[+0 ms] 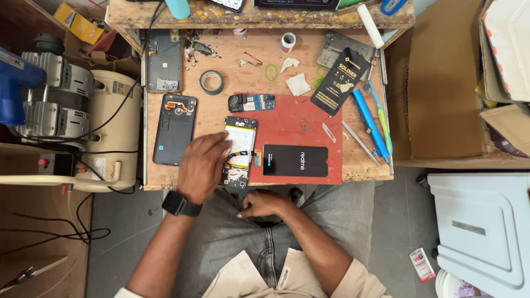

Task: The person cleans a mobile phone screen using a cloth, then attaches the screen to the phone chassis by pressing the components together and reconnecting internal ribbons.

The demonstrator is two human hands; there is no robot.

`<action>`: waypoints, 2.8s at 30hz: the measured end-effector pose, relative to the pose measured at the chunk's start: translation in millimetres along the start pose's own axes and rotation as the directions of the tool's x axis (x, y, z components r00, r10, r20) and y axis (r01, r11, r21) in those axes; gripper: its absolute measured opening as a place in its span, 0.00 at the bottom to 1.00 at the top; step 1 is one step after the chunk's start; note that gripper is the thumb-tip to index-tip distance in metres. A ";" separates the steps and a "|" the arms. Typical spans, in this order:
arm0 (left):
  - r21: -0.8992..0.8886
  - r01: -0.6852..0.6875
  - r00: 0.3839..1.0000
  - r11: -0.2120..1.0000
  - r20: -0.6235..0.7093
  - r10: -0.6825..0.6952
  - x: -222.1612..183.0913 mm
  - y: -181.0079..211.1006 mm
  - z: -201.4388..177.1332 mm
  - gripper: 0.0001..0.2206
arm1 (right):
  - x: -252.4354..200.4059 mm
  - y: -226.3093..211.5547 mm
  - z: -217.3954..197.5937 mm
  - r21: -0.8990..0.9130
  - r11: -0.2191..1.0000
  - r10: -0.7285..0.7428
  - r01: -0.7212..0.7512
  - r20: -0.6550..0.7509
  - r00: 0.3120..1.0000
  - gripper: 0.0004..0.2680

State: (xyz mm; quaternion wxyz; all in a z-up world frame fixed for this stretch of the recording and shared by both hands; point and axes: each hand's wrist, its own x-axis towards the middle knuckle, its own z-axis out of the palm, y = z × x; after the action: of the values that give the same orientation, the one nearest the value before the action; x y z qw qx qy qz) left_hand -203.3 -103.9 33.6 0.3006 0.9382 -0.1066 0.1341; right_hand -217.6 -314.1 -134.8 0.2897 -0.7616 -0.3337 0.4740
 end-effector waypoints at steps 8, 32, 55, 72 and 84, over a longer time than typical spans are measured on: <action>0.189 -0.183 0.982 0.965 0.088 0.169 27.0 -11.0 1.2 0.07 | -1.1 4.7 0.8 0.025 1.000 -0.018 0.018 -0.008 1.000 0.18; 0.152 -0.138 0.989 0.979 -0.025 0.143 19.5 -18.4 14.3 0.08 | 3.9 4.0 3.8 0.005 1.000 -0.026 0.026 -0.015 1.000 0.17; -0.251 -0.012 0.977 0.968 -0.207 -0.041 24.0 -9.1 -8.6 0.09 | -1.9 -0.6 -0.4 0.012 1.000 -0.022 0.022 -0.024 0.999 0.16; -0.128 0.030 0.859 0.991 0.510 0.040 -84.6 39.6 43.3 0.04 | 1.5 16.8 0.4 -0.172 0.980 0.062 -0.103 -0.226 0.972 0.09; -0.005 0.267 0.802 0.964 0.555 -0.219 -82.0 30.1 59.5 0.14 | 3.0 16.3 0.3 -0.065 0.994 0.063 -0.084 -0.279 0.958 0.10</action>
State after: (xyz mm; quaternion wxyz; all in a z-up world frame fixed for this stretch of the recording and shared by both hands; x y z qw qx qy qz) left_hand -277.7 -153.3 -22.8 0.3106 0.9295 -0.0726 -0.1852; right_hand -213.1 -321.7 -148.8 0.2866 -0.8427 -0.2793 0.3602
